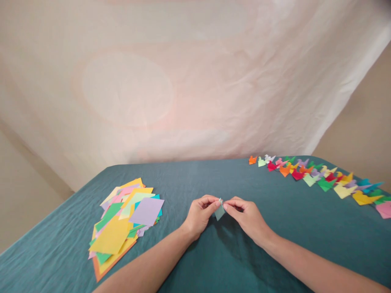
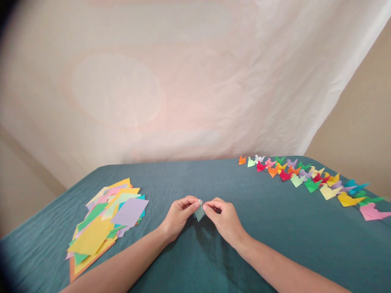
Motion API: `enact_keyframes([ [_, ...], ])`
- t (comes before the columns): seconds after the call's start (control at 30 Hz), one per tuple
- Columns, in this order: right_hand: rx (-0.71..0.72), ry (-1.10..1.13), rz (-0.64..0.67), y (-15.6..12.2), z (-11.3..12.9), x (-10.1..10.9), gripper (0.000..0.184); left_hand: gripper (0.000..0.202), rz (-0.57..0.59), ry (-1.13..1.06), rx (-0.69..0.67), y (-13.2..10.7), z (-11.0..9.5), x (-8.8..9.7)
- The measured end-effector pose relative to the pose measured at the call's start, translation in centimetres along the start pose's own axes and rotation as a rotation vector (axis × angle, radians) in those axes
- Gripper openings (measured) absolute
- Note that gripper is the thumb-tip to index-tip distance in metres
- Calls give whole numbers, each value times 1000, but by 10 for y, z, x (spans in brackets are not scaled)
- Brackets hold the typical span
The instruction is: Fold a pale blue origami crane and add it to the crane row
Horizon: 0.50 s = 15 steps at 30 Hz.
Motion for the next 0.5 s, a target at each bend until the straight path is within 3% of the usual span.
enact_keyframes([
  [0.2,-129,100,54,1,1,0,24,20,12,17,-3,-1,-1,0],
  [0.5,-230,226,37,1,2,-1,25,20,22,16,-14,0,0,0],
])
Point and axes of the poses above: each hand's wrist, its own y-axis towards the middle knuckle, its own x-axis out of the back of the hand, z = x × y, the point moved 2 cm from there along y, towards the middle knuckle, and after that the axes turned 13 degrees about -z, right-handed, at the moved point
